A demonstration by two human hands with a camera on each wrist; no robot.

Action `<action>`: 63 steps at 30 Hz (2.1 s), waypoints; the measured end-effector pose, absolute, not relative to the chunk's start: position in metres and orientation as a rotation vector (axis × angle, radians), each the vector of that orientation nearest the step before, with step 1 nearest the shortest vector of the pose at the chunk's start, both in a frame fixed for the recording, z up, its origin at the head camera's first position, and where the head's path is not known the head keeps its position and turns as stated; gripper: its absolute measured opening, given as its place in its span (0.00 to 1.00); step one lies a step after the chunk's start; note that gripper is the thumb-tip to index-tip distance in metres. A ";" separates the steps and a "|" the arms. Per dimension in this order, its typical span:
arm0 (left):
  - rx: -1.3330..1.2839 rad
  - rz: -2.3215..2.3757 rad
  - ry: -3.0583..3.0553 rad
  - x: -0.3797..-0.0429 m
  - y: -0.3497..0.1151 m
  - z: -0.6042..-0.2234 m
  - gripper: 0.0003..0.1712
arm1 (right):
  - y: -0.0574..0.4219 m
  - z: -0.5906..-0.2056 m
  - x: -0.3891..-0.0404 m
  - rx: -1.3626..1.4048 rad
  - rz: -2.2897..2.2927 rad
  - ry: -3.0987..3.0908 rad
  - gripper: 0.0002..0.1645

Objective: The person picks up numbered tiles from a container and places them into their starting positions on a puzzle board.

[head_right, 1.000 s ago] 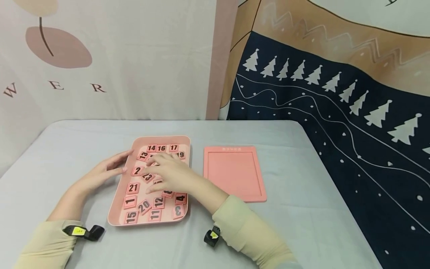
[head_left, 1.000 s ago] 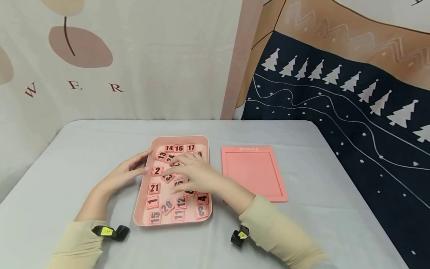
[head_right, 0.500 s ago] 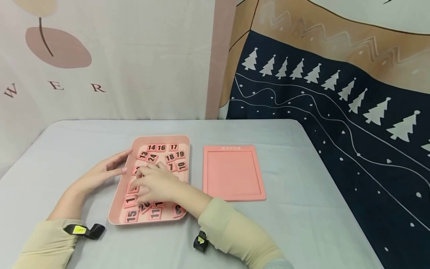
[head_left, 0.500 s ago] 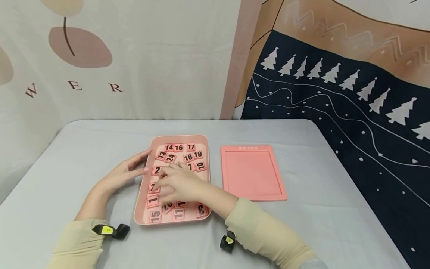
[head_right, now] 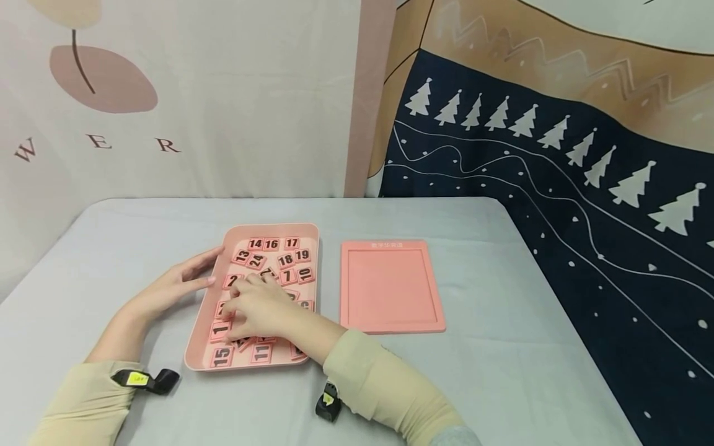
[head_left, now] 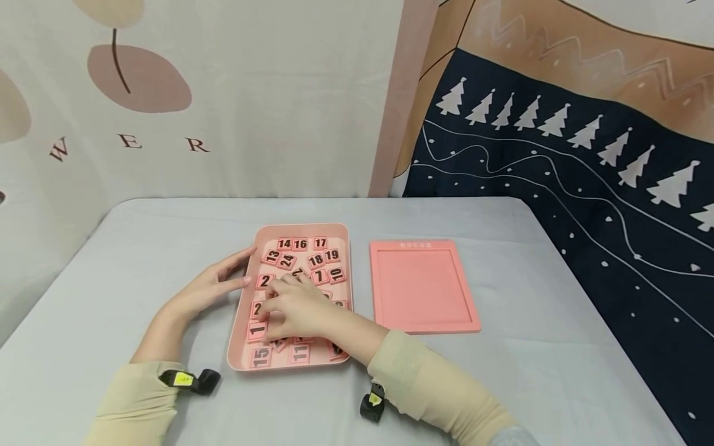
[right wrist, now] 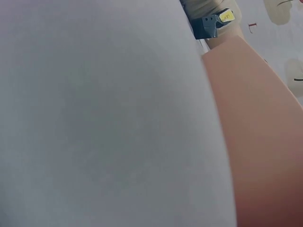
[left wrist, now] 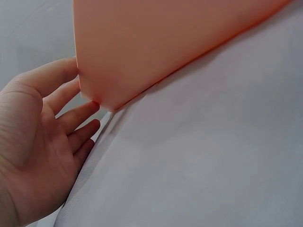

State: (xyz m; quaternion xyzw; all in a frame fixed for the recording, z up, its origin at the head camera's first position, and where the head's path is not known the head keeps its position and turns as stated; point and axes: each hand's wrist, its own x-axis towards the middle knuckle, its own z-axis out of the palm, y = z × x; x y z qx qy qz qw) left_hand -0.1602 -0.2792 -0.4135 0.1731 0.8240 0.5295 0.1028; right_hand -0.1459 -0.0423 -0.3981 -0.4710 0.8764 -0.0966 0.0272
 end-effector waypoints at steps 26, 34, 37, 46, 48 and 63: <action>0.486 1.591 2.411 -0.160 -0.276 -0.413 0.39 | -0.044 -0.396 -0.138 -1.383 -0.311 2.771 0.17; 0.473 1.611 2.395 -0.160 -0.277 -0.415 0.39 | -0.039 -0.392 -0.138 -1.383 -0.324 2.827 0.20; 0.475 1.616 2.393 -0.160 -0.277 -0.416 0.39 | -0.035 -0.389 -0.137 -1.363 -0.346 2.877 0.20; 0.462 1.626 2.385 -0.160 -0.276 -0.415 0.39 | -0.017 -0.373 -0.132 -1.237 -0.546 2.961 0.20; 0.458 1.625 2.387 -0.160 -0.276 -0.414 0.39 | -0.011 -0.370 -0.132 -1.207 -0.613 2.974 0.19; 0.446 1.619 2.393 -0.161 -0.276 -0.414 0.39 | 0.049 -0.360 -0.151 -0.948 -0.893 3.192 0.17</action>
